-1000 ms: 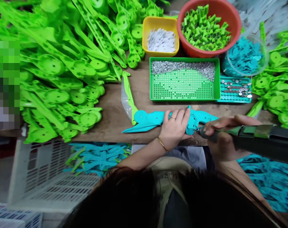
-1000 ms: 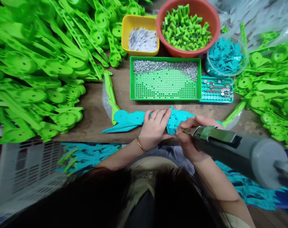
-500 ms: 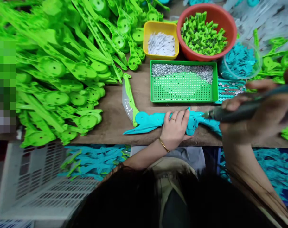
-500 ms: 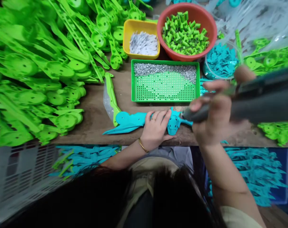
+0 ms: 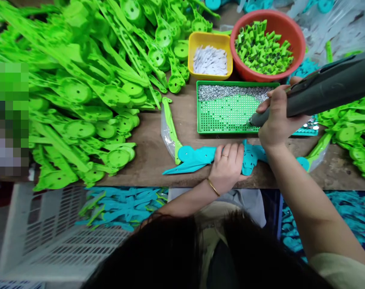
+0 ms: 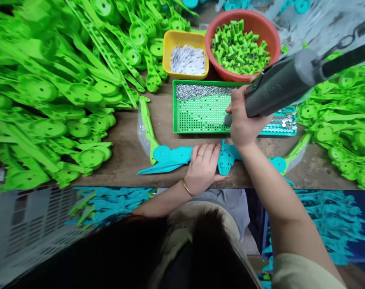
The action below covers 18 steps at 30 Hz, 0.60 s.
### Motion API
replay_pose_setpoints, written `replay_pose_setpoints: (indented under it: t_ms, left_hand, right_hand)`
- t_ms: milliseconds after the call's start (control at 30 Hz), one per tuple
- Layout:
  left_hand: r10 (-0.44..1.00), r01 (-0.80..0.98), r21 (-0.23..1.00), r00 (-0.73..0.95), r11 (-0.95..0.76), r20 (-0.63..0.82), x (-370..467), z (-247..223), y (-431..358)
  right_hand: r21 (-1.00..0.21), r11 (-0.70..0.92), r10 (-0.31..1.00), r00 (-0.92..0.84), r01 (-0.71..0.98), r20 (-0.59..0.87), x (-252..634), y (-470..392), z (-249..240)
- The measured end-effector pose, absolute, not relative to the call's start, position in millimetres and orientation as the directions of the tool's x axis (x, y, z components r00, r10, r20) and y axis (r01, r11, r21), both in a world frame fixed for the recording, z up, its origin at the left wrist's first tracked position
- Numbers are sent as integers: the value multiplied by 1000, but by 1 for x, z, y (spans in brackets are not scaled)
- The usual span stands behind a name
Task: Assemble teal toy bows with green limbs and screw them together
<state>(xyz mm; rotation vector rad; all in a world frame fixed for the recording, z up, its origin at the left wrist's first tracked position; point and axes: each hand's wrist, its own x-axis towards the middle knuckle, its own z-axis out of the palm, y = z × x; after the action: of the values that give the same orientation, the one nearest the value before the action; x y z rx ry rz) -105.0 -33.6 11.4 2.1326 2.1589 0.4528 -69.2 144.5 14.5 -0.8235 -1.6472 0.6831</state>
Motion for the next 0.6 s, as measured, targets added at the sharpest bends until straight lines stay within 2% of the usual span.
replay_pose_setpoints:
  t_ms: [67, 233, 300, 433, 600]
  left_hand:
    - [990, 968, 251, -29, -7, 138, -105, 12, -34]
    - [988, 969, 246, -27, -11, 151, -105, 12, -34]
    - [988, 970, 244, -33, -5, 148, -105, 12, -34]
    - [990, 970, 241, -31, -4, 139, -105, 9, -34]
    - [990, 969, 248, -26, -10, 140, -106, 7, -34]
  right_hand:
    - [-813, 557, 828, -189, 169, 527, -65, 148, 10]
    - [-917, 396, 891, -261, 43, 372, -63, 148, 8]
    - [-911, 413, 891, -213, 8, 402, -66, 143, 13]
    - [-831, 543, 832, -55, -120, 552, -76, 132, 26]
    - [-774, 581, 802, 13, -251, 598, -81, 128, 50]
